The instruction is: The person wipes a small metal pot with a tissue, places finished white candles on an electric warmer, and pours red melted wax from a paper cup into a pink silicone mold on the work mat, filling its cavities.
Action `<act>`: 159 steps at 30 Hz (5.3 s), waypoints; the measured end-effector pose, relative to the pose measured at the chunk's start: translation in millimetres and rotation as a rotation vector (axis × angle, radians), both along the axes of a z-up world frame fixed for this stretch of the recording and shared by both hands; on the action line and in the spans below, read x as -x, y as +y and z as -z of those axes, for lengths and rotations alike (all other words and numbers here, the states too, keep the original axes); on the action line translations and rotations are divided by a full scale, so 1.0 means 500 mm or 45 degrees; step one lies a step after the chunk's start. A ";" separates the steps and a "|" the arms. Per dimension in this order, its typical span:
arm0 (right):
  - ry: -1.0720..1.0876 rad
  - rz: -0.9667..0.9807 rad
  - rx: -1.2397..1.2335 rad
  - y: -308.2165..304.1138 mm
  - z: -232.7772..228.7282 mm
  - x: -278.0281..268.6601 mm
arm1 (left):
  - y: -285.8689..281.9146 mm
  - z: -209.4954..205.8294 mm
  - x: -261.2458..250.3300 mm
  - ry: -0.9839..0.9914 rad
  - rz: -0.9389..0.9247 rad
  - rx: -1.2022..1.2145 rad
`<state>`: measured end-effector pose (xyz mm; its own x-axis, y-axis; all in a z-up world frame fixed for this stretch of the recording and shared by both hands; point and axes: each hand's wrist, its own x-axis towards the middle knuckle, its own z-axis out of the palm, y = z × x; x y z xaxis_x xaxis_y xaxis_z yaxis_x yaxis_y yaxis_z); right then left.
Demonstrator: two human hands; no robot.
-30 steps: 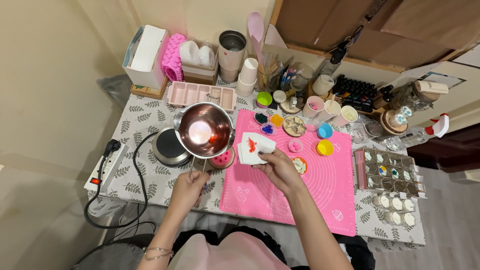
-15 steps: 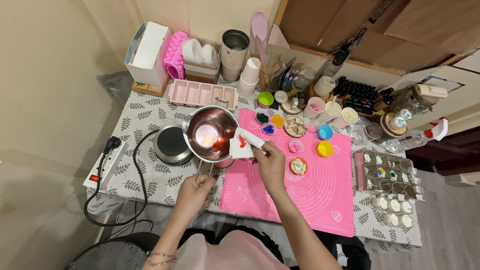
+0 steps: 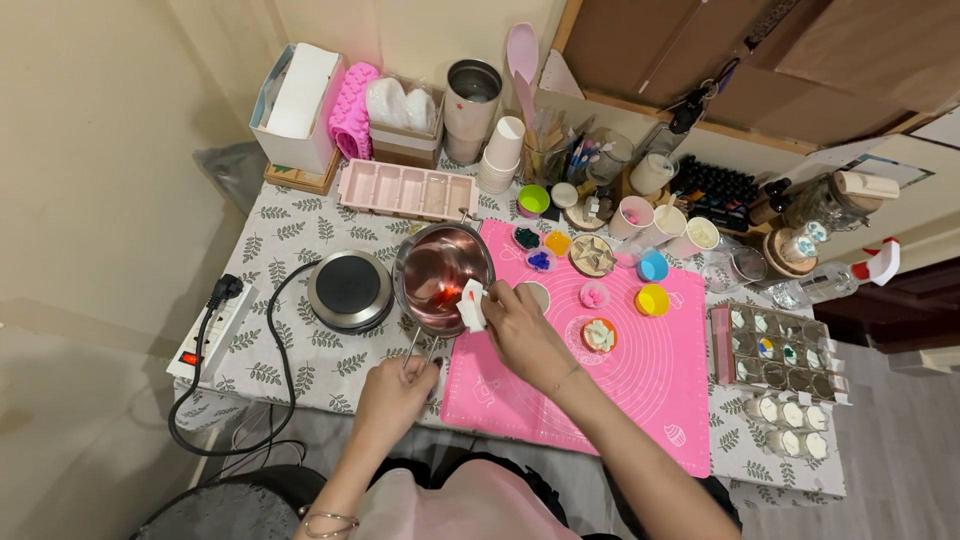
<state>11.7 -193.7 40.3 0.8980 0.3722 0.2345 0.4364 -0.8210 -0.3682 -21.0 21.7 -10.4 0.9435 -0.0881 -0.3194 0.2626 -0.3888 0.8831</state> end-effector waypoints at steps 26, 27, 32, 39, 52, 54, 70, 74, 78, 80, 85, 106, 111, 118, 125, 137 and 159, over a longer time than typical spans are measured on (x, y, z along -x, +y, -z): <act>-0.093 -0.295 0.542 0.044 0.131 -0.171 | 0.004 -0.001 -0.009 -0.085 -0.020 -0.126; -0.075 -0.289 0.470 0.043 0.141 -0.173 | 0.004 0.001 -0.010 -0.131 -0.030 -0.140; 0.054 -0.298 0.269 0.062 0.155 -0.171 | 0.015 0.018 -0.005 -0.161 -0.046 -0.156; 0.098 -0.197 -0.156 0.079 0.119 -0.142 | 0.025 0.002 -0.002 -0.143 -0.043 -0.105; -0.008 0.161 -0.240 0.021 -0.102 -0.036 | 0.053 -0.011 0.003 -0.188 -0.084 -0.067; -0.017 0.164 -0.219 0.015 -0.099 -0.024 | 0.052 -0.025 0.005 -0.159 -0.101 -0.004; 0.039 0.148 -0.142 0.009 -0.095 -0.012 | 0.036 -0.007 0.011 -0.151 -0.087 -0.003; 0.041 0.071 -0.138 0.028 -0.064 -0.035 | 0.032 -0.015 0.014 -0.138 -0.081 -0.034; -0.002 -0.066 -0.137 0.052 -0.026 -0.062 | 0.026 -0.006 0.018 -0.137 -0.077 -0.002; 0.019 -0.091 -0.107 0.063 -0.002 -0.077 | 0.025 -0.007 0.020 -0.145 -0.078 -0.001; 0.091 -0.180 0.048 0.082 0.045 -0.101 | 0.025 -0.007 0.026 -0.154 -0.069 -0.049; 0.663 0.255 -0.631 0.169 0.164 -0.081 | 0.047 0.067 0.052 -0.245 -0.012 -0.206; 1.217 0.262 -1.474 0.169 0.207 -0.101 | 0.050 0.067 0.050 -0.152 -0.015 -0.225; 1.786 0.204 -2.261 0.114 0.213 -0.116 | 0.039 0.055 0.046 -0.182 -0.041 -0.206; 1.460 0.343 -2.571 0.017 0.127 -0.014 | 0.050 0.050 0.042 -0.073 -0.112 -0.006; 0.470 0.448 -2.772 -0.166 0.103 0.240 | -0.093 0.036 0.014 0.503 0.553 0.465; -0.763 2.161 -3.513 -0.708 1.111 0.914 | -0.810 0.123 0.246 0.830 1.193 0.065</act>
<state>-445.2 -547.7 -515.1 0.0283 -0.4713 -0.8815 0.7963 0.5438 -0.2651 -144.0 -383.5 -72.1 0.1562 -0.6970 -0.6999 0.3025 -0.6408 0.7056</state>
